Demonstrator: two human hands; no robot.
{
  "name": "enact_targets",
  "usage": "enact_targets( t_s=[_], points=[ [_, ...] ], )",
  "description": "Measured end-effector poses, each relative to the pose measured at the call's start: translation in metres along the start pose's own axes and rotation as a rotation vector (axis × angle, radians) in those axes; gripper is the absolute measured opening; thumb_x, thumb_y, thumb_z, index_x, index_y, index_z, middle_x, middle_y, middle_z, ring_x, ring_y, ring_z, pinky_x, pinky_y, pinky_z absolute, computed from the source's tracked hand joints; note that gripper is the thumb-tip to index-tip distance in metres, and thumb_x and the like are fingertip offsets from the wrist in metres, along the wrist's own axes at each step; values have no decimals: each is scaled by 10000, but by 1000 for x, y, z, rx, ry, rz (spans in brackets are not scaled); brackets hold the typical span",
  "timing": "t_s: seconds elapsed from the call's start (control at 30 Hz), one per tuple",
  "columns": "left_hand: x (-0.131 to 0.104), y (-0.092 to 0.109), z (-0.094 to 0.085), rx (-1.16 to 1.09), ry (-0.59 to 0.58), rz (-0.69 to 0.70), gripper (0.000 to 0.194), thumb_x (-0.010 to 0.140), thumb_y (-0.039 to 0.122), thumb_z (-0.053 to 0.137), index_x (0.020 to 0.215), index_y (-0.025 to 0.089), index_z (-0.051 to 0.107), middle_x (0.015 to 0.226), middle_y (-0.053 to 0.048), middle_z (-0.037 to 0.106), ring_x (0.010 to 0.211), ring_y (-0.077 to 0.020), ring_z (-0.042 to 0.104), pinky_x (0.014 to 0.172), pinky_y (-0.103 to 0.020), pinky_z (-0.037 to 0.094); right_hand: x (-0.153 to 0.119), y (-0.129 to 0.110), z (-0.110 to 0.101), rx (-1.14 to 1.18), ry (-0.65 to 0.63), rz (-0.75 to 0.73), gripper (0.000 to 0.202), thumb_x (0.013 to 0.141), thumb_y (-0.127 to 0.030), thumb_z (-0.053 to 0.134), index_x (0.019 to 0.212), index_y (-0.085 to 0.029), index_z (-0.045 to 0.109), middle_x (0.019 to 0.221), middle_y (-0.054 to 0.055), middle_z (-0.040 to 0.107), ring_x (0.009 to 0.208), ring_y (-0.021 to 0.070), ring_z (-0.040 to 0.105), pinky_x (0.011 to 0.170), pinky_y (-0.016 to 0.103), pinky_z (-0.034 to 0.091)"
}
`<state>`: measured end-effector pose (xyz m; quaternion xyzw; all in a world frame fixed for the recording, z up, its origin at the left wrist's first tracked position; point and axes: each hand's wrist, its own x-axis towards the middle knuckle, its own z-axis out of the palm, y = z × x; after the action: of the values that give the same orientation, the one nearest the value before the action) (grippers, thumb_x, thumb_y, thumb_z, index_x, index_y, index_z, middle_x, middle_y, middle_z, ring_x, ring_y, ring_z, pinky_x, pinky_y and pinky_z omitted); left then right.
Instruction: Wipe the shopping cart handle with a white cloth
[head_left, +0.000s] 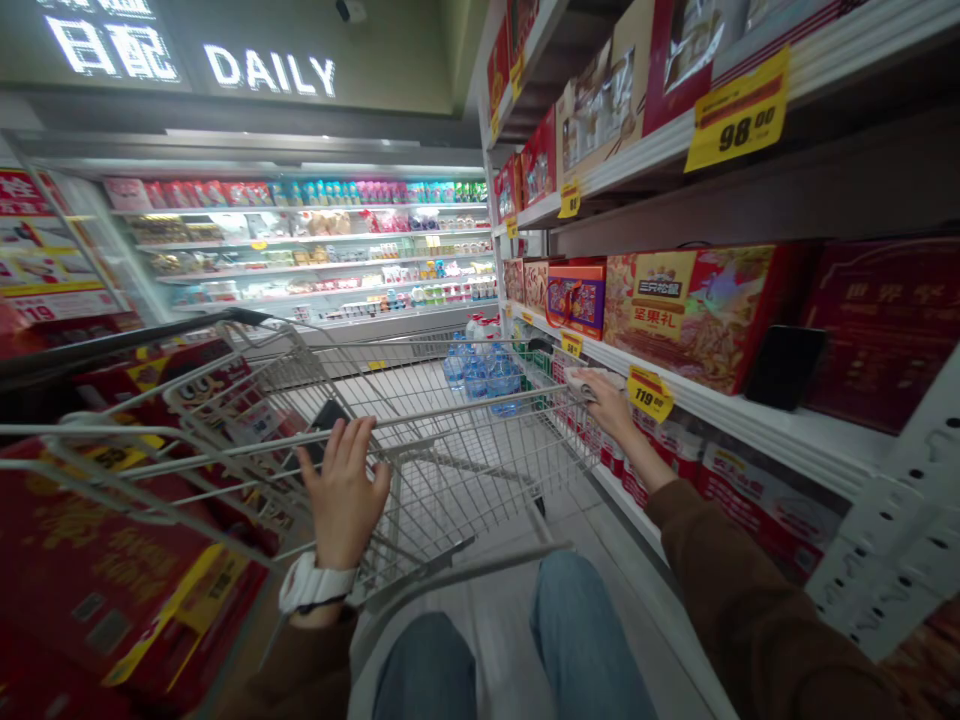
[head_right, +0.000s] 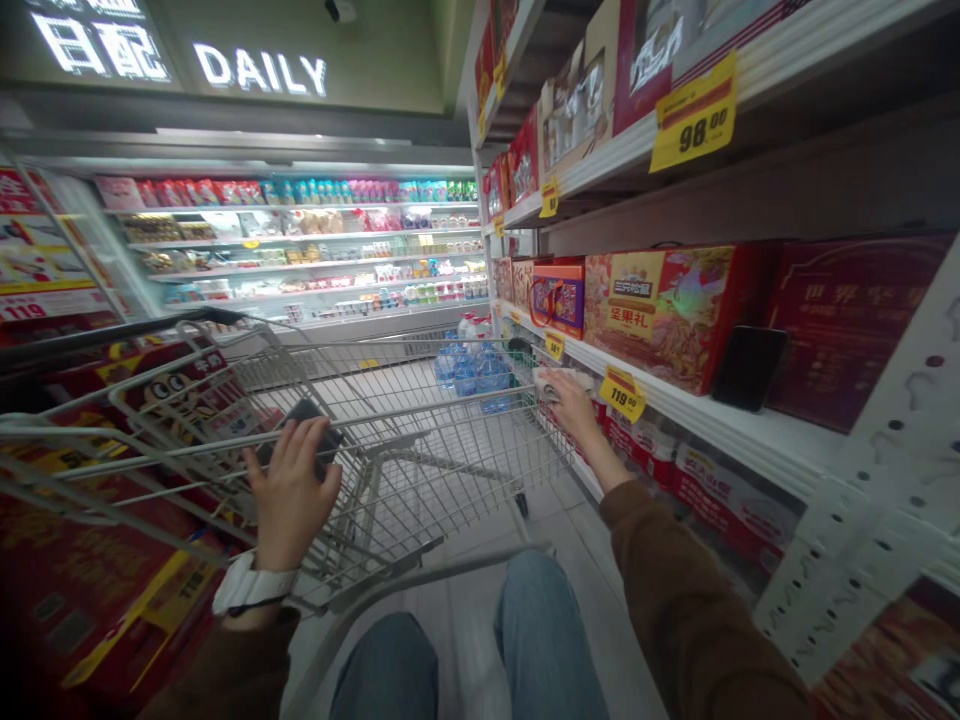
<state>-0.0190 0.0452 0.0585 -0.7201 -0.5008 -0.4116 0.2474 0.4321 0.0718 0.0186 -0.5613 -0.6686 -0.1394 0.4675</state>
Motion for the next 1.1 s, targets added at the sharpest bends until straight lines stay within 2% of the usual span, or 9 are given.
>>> enact_targets(
  t_s=[0.13, 0.3, 0.47, 0.6, 0.7, 0.77, 0.87, 1.0, 1.1],
  points=[
    [-2, -4, 0, -6, 18, 7, 600, 896, 223, 444, 1491, 243, 370, 1481, -120, 510, 1451, -288, 363, 1235, -574, 20, -6, -8, -5, -7, -50, -76, 748, 656, 19, 434, 1345, -217, 603, 1427, 40, 579, 1373, 185, 483, 1194, 434, 335],
    [-3, -6, -1, -25, 28, -11, 653, 894, 232, 455, 1513, 348, 285, 1526, -18, 465, 1453, -276, 361, 1237, -577, 26, -7, -8, -12, -121, -7, 13, 738, 641, 29, 440, 1335, -154, 610, 1411, 89, 589, 1370, 226, 489, 1203, 468, 314],
    [-1, 1, -1, -25, 16, -10, 607, 879, 242, 488, 1477, 217, 389, 1475, -130, 513, 1456, -310, 347, 1234, -572, 42, -7, -47, 13, -90, 12, 8, 798, 629, 34, 453, 1393, -167, 557, 1421, 82, 580, 1354, 227, 509, 1187, 451, 349],
    [-1, -4, -6, 7, 7, 25, 579, 881, 228, 476, 1457, 223, 427, 1468, -120, 522, 1441, -286, 376, 1240, -547, 31, 0, -70, 16, -61, -64, -72, 768, 656, 29, 481, 1380, -208, 574, 1403, 58, 599, 1329, 221, 535, 1166, 430, 382],
    [-3, -17, -18, 46, 27, -10, 574, 882, 233, 474, 1454, 231, 439, 1471, -122, 516, 1443, -287, 372, 1241, -539, 38, 5, -60, 3, -103, -96, -28, 707, 659, 19, 493, 1308, -223, 636, 1348, 50, 644, 1285, 238, 575, 1145, 435, 409],
    [-5, -26, -27, 72, 44, -49, 582, 886, 241, 472, 1465, 225, 426, 1472, -130, 513, 1446, -297, 364, 1239, -548, 22, 6, -49, -4, -138, -59, 55, 672, 659, 6, 497, 1274, -211, 661, 1324, 64, 659, 1270, 264, 586, 1132, 457, 421],
    [-6, -34, -35, 91, 23, -35, 578, 889, 244, 464, 1465, 228, 430, 1460, -119, 528, 1438, -296, 374, 1236, -549, -13, 5, -48, 1, -147, -17, 83, 656, 655, -7, 496, 1253, -206, 676, 1306, 64, 671, 1268, 279, 587, 1135, 473, 418],
    [-6, -34, -35, 88, 10, -36, 574, 871, 248, 473, 1444, 216, 460, 1444, -114, 542, 1431, -295, 380, 1236, -544, 11, 2, -82, 21, -80, -43, -44, 717, 636, 1, 477, 1304, -199, 643, 1363, 50, 631, 1306, 255, 557, 1160, 453, 397],
    [-6, -36, -37, 78, -5, -28, 582, 872, 242, 463, 1453, 238, 446, 1445, -98, 544, 1427, -280, 391, 1234, -549, -3, 3, -105, 26, -57, -93, -133, 747, 643, 8, 469, 1343, -212, 612, 1398, 33, 603, 1321, 236, 542, 1163, 436, 393]
  ],
)
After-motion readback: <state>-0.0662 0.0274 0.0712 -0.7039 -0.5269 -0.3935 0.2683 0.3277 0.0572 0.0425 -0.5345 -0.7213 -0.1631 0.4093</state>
